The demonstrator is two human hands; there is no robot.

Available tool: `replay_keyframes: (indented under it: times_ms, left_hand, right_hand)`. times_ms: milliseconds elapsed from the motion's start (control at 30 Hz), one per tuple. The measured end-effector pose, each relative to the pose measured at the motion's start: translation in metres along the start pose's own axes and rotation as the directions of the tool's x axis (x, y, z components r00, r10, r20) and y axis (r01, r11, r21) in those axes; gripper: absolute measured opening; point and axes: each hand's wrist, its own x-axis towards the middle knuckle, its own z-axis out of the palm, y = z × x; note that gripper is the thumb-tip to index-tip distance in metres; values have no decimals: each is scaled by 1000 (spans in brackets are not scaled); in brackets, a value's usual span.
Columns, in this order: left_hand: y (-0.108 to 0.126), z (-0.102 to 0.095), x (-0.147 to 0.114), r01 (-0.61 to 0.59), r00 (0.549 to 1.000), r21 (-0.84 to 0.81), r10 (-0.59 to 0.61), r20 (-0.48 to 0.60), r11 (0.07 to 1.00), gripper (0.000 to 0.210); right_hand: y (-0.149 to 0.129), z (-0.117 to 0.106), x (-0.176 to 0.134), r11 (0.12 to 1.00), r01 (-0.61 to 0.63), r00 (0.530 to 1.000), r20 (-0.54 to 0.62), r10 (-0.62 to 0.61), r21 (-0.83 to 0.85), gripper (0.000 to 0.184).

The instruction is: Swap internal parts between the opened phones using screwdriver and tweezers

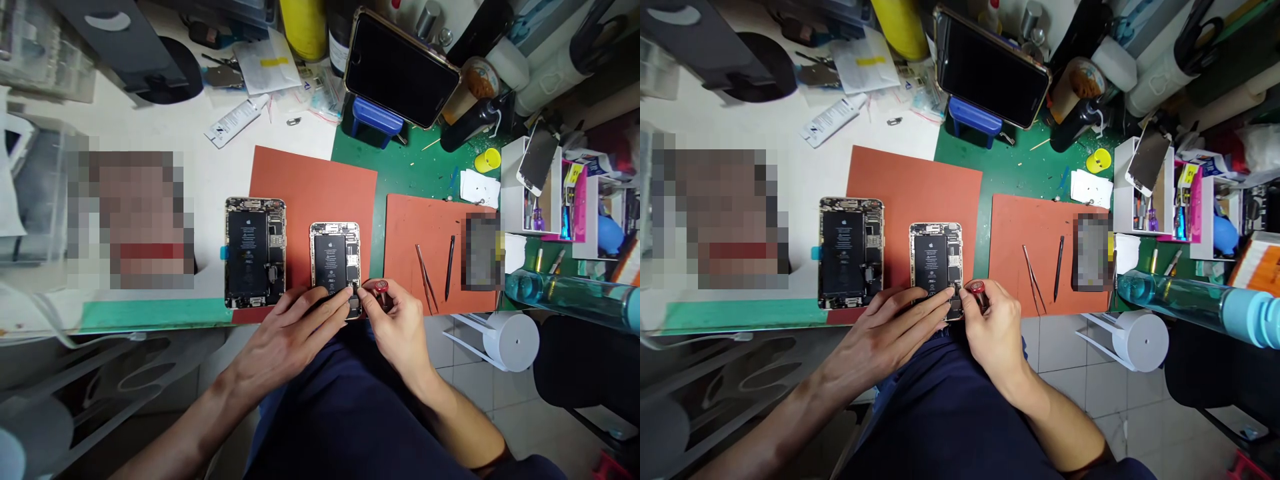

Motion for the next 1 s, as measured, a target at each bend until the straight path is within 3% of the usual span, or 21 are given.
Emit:
replay_keyframes:
  times_ms: [100, 333, 767, 900, 1000]
  left_hand:
    - [-3, -2, -2, -36, 999, 33, 35, 19, 999, 51]
    - [-7, -7, 3, -39, 998, 15, 39, 45, 999, 43]
    - [-12, -5, 1, -64, 998, -58, 65, 5, 996, 49]
    - [-13, -3, 1, -71, 996, -68, 67, -55, 995, 47]
    - [-13, -1, 5, -40, 995, -58, 35, -94, 997, 39]
  right_hand:
    - [0, -3, -4, 1000, 1, 1000, 16, -1, -1, 19]
    - [-1, -6, -9, 1000, -5, 999, 43, 5, 0, 17]
    - [-2, -6, -13, 1000, -1, 999, 35, 0, 20, 20]
    - [-11, -26, -23, 993, 35, 999, -37, -31, 113, 34]
    - [-14, -53, -31, 969, 154, 974, -195, -116, 194, 37]
